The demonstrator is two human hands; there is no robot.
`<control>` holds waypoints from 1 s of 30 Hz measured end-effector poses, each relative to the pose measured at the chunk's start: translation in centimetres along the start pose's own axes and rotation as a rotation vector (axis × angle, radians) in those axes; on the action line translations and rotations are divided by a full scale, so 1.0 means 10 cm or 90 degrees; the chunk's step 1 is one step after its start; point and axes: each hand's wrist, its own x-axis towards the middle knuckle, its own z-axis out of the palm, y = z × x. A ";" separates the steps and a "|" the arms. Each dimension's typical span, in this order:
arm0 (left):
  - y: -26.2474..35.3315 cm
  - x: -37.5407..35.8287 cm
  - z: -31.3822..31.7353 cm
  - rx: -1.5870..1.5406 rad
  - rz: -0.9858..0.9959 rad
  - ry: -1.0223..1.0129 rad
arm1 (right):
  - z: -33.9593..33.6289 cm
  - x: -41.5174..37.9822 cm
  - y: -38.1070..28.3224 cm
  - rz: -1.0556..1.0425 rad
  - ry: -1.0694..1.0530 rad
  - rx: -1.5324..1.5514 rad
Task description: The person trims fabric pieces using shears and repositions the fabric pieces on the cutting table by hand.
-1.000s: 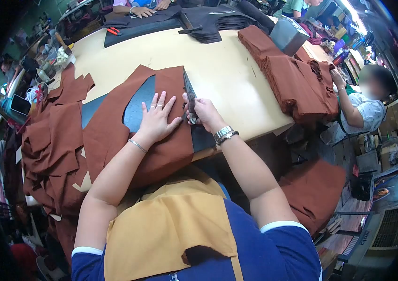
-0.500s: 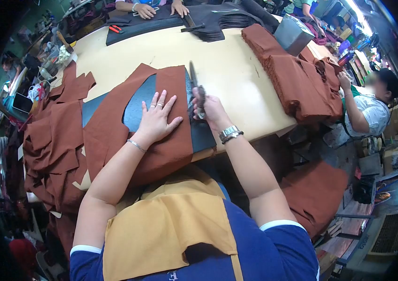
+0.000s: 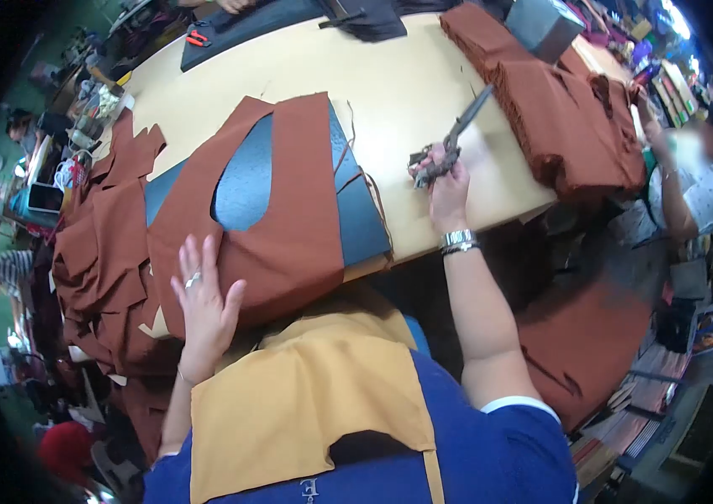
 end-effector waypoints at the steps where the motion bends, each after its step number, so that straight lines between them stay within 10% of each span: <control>1: -0.17 -0.11 0.09 0.025 -0.039 -0.020 | 0.02 0.02 -0.02 0.004 -0.004 -0.009; 6: -0.40 -0.10 0.28 0.061 -0.054 -0.056 | 0.06 0.04 -0.03 0.021 -0.035 -0.051; 14: -0.73 1.12 0.09 0.165 0.264 -0.100 | 0.00 0.05 0.00 0.005 -0.050 -0.036; 22: -2.15 1.52 -0.76 0.502 0.186 0.055 | 0.00 -0.34 -0.22 0.101 -0.056 -0.075; 26: -1.59 1.67 -0.25 0.334 0.214 0.222 | -0.03 -0.96 -0.38 0.230 -0.178 -0.149; 30: -0.50 1.68 0.31 0.149 0.274 0.129 | -0.08 -1.09 -0.38 0.277 -0.279 -0.249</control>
